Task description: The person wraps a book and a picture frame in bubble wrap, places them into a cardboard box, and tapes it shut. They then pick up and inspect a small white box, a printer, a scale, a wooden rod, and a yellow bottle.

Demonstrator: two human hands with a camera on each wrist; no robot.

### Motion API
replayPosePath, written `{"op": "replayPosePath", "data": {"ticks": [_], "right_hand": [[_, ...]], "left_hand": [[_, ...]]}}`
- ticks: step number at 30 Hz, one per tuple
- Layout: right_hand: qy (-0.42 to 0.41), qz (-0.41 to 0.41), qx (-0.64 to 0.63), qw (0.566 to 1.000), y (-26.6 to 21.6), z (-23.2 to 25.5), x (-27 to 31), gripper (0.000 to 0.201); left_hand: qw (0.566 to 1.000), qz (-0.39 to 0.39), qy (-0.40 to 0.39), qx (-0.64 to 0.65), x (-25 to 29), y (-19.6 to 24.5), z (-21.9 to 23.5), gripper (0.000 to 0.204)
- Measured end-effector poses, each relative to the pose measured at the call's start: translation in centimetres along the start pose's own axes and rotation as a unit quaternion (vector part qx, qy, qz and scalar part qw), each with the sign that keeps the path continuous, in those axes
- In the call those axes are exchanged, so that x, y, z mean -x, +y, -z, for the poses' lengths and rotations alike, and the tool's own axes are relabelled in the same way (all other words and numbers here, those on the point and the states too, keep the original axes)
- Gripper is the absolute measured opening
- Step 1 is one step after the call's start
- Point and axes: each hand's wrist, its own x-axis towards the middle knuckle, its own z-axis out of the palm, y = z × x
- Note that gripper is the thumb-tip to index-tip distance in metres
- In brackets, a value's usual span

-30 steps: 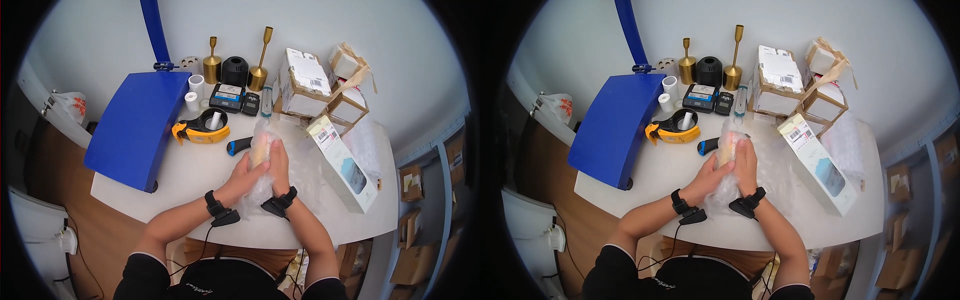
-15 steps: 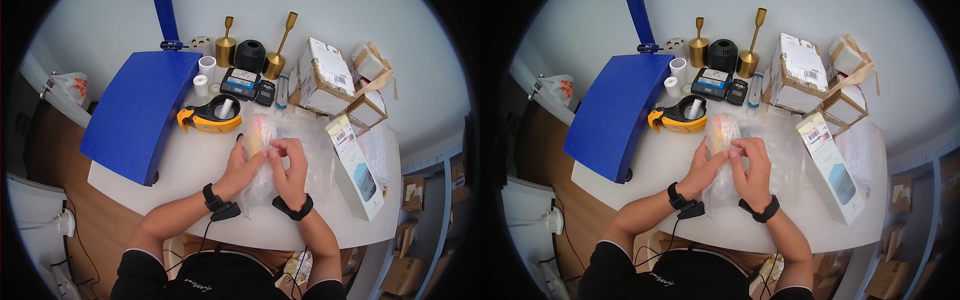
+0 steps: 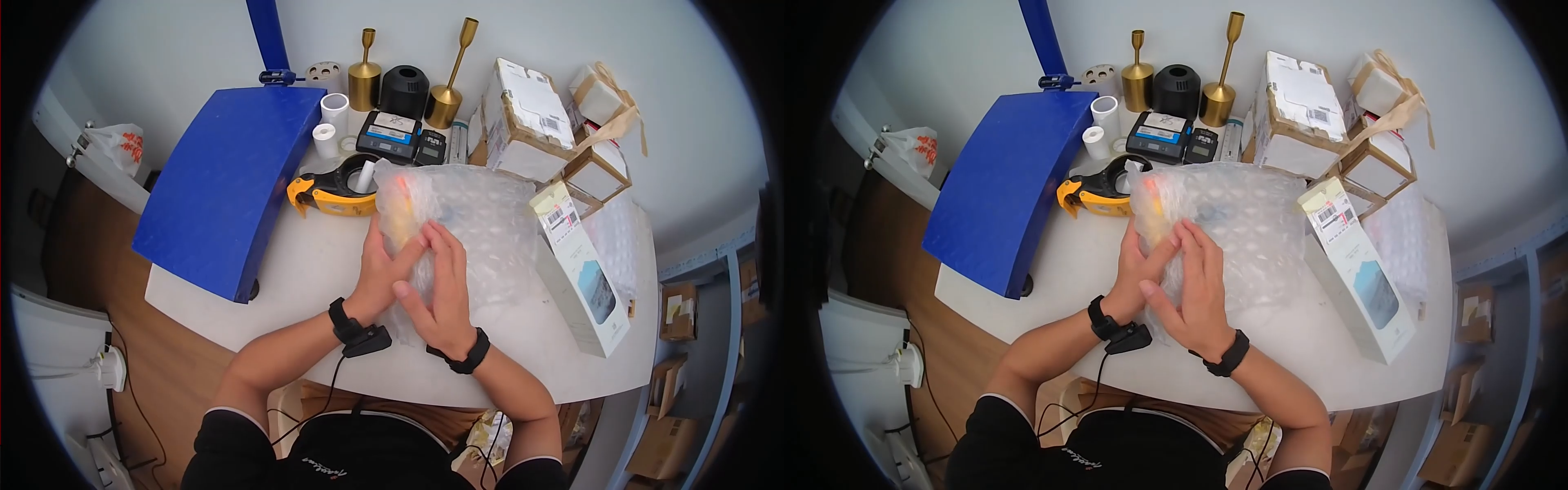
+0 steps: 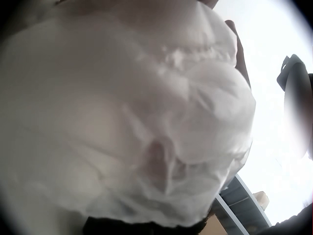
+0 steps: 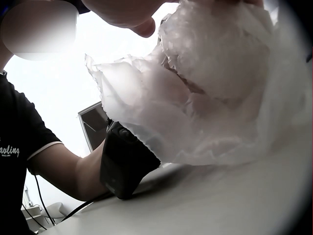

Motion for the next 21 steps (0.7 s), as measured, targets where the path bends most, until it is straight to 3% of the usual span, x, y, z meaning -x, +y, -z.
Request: {"op": "replayPosePath", "data": {"ticks": [4,6,7,9,11,15,17,21], "right_hand": [[0.032,-0.025,-0.042,0.998,0.1,-0.4,0.1,0.07],[0.059,-0.099,-0.093,0.989,0.2,-0.7,0.0,0.061],[0.06,-0.099,-0.093,0.989,0.4,-0.7,0.0,0.061],[0.091,-0.242,-0.226,0.939,1.0,-0.6,0.0,0.052],[0.109,-0.23,-0.242,0.936,2.6,-1.0,0.3,0.049],[0.138,-0.227,-0.294,0.918,2.6,-0.8,0.0,0.041],[0.141,-0.223,-0.288,0.921,2.8,-0.8,0.0,0.04],[0.157,-0.205,-0.32,0.912,2.5,-0.9,-0.2,0.038]], "left_hand": [[0.995,-0.041,-0.007,-0.088,0.7,-0.5,-0.6,0.062],[0.992,-0.044,-0.017,-0.116,1.1,-1.2,-0.4,0.068],[0.988,-0.038,-0.061,-0.136,1.2,-1.5,-0.2,0.071],[0.981,-0.034,-0.107,-0.156,1.5,-1.8,0.1,0.076],[0.946,-0.091,-0.143,-0.276,1.8,-1.3,0.0,0.092],[0.97,-0.039,-0.204,-0.123,1.3,-0.5,0.1,0.097],[0.981,-0.019,-0.193,-0.021,1.1,0.5,-0.3,0.083],[0.984,-0.026,-0.176,-0.004,0.7,0.6,-0.6,0.072]]}}
